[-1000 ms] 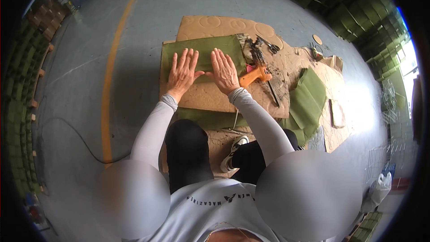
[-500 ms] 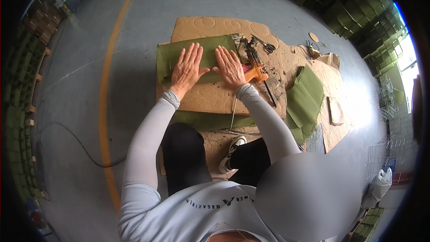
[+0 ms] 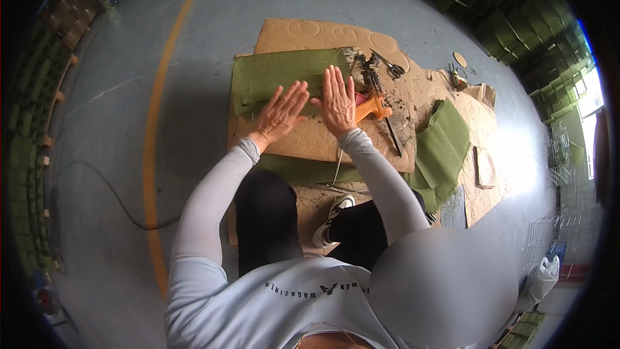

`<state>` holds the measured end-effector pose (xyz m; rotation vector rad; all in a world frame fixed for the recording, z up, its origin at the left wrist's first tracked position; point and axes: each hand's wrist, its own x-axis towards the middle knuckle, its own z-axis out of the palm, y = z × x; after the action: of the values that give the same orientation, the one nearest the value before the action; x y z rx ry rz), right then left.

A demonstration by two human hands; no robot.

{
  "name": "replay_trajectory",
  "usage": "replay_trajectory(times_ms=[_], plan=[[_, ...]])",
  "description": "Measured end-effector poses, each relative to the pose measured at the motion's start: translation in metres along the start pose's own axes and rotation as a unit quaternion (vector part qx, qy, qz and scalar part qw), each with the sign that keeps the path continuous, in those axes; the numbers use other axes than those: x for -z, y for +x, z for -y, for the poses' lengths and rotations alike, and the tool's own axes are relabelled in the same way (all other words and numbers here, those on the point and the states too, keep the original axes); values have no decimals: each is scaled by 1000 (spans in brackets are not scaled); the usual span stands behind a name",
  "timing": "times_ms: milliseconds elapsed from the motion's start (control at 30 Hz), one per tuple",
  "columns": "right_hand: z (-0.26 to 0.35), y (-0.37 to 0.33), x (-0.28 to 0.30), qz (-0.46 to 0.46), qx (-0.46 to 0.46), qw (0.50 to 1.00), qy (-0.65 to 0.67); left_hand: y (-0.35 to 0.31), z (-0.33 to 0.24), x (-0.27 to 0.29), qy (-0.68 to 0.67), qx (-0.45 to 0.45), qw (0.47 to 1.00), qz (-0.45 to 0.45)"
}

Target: Assembling a wire frame and green fabric cover into a storage bin using a hot glue gun.

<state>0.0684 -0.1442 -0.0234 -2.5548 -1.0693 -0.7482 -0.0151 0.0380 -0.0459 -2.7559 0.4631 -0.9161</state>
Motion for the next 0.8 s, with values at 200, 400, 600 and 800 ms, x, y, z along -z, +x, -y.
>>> replay_trajectory(times_ms=[200, 400, 600, 800], plan=[[-9, 21, 16, 8, 90, 994, 66, 28, 22, 30, -59, 64, 996, -16], [-1, 24, -9, 32, 76, 997, 6, 21, 28, 9, -19, 90, 995, 26], [9, 19, -16, -12, 39, 999, 3, 6, 26, -4, 62, 67, 995, -27], [11, 10, -10, -18, 14, 1000, 13, -17, 23, 5, -109, -16, 993, -50]])
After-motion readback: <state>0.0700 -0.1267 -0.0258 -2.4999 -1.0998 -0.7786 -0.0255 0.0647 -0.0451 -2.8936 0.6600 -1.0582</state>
